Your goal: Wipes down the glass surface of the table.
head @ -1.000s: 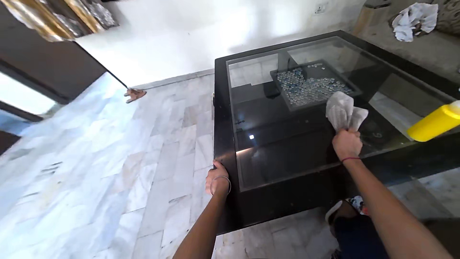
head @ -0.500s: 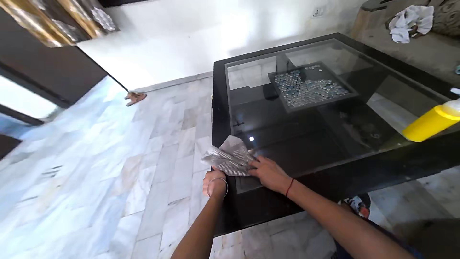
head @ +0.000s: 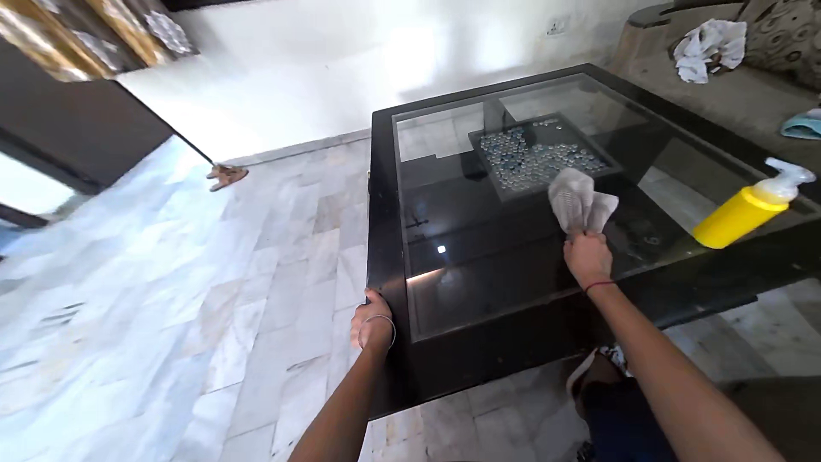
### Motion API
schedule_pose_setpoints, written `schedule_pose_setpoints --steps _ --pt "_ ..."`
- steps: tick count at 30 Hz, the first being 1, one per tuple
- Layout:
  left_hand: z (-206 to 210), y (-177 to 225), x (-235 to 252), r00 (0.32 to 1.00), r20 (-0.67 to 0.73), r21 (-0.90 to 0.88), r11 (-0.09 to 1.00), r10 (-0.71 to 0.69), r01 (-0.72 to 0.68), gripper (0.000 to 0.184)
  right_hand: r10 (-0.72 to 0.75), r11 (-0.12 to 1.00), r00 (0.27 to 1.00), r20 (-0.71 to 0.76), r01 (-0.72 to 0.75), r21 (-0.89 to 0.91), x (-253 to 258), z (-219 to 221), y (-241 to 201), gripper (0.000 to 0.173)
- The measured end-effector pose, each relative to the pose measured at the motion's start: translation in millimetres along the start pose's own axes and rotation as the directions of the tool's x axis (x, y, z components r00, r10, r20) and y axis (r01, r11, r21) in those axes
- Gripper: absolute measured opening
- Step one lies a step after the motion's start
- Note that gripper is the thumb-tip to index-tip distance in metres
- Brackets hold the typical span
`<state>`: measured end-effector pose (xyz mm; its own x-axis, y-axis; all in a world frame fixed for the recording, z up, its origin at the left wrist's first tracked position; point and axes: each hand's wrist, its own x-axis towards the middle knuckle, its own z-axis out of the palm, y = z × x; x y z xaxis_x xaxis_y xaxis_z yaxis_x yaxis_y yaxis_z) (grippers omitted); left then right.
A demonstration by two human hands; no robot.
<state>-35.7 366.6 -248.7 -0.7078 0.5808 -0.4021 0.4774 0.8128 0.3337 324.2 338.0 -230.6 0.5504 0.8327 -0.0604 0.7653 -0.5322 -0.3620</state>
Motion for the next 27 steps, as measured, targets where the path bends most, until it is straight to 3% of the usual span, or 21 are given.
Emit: schedule_pose_setpoints --steps 3,8,11,15,17,19,20,22,23,24,25,27 --pt "-0.2 -1.9 -1.7 1.0 0.003 0.002 1.0 0.027 -0.027 0.08 -0.042 0.999 0.999 0.035 0.043 -0.02 -8.2 1.7 -6.9 0.057" --pt "-2.5 -5.3 -5.0 0.998 0.0 -0.032 0.997 0.066 -0.066 0.08 -0.312 0.949 0.944 0.103 0.306 0.072 -54.0 12.8 -54.8 0.043" --pt "-4.5 -7.9 -6.3 0.996 0.003 -0.062 0.994 0.088 -0.088 0.078 -0.557 0.828 0.808 0.193 0.521 0.207 -103.2 22.9 -84.3 0.043" --pt "-4.2 -24.5 5.5 0.974 0.046 -0.175 0.962 0.221 -0.21 0.076 -0.745 0.667 0.544 0.386 0.622 0.41 -164.9 -4.1 -103.5 0.047" --pt "-10.4 -33.5 3.6 0.932 0.003 -0.246 0.903 0.363 -0.351 0.065 -0.758 0.652 0.544 0.36 0.631 0.42 -176.0 -33.0 -95.4 0.038" --pt "-18.5 -38.9 -13.4 0.823 -0.084 -0.238 0.791 0.562 -0.564 0.055 -0.687 0.721 0.663 0.297 0.572 0.391 -173.3 -61.0 -72.6 0.034" --pt "-20.7 -41.6 -26.1 0.713 -0.105 -0.194 0.689 0.693 -0.698 0.051 -0.624 0.769 0.738 0.257 0.524 0.366 -170.5 -70.7 -57.6 0.033" --pt "-18.2 -47.4 -54.6 0.415 -0.014 -0.079 0.413 0.91 -0.907 0.046 -0.474 0.861 0.851 0.224 0.395 0.321 -172.4 -83.9 -28.3 0.033" --pt "-12.4 -47.0 -69.5 0.286 0.069 -0.034 0.289 0.956 -0.957 0.045 -0.4 0.899 0.877 0.267 0.317 0.303 -177.0 -89.9 -17.9 0.034" --pt "-4.0 -44.5 -83.6 0.204 0.162 0.017 0.204 0.966 -0.979 0.046 -0.341 0.925 0.874 0.345 0.247 0.287 -183.3 -95.3 -10.8 0.037" --pt "5.8 -40.5 -96.0 0.177 0.259 0.077 0.163 0.95 -0.984 0.048 -0.309 0.94 0.851 0.424 0.204 0.275 -191.6 -98.3 -5.2 0.04" --pt "28.0 -29.6 -113.4 0.219 0.359 0.215 0.148 0.907 -0.965 0.051 -0.305 0.948 0.776 0.553 0.19 0.256 -213.2 -96.9 3.2 0.044"
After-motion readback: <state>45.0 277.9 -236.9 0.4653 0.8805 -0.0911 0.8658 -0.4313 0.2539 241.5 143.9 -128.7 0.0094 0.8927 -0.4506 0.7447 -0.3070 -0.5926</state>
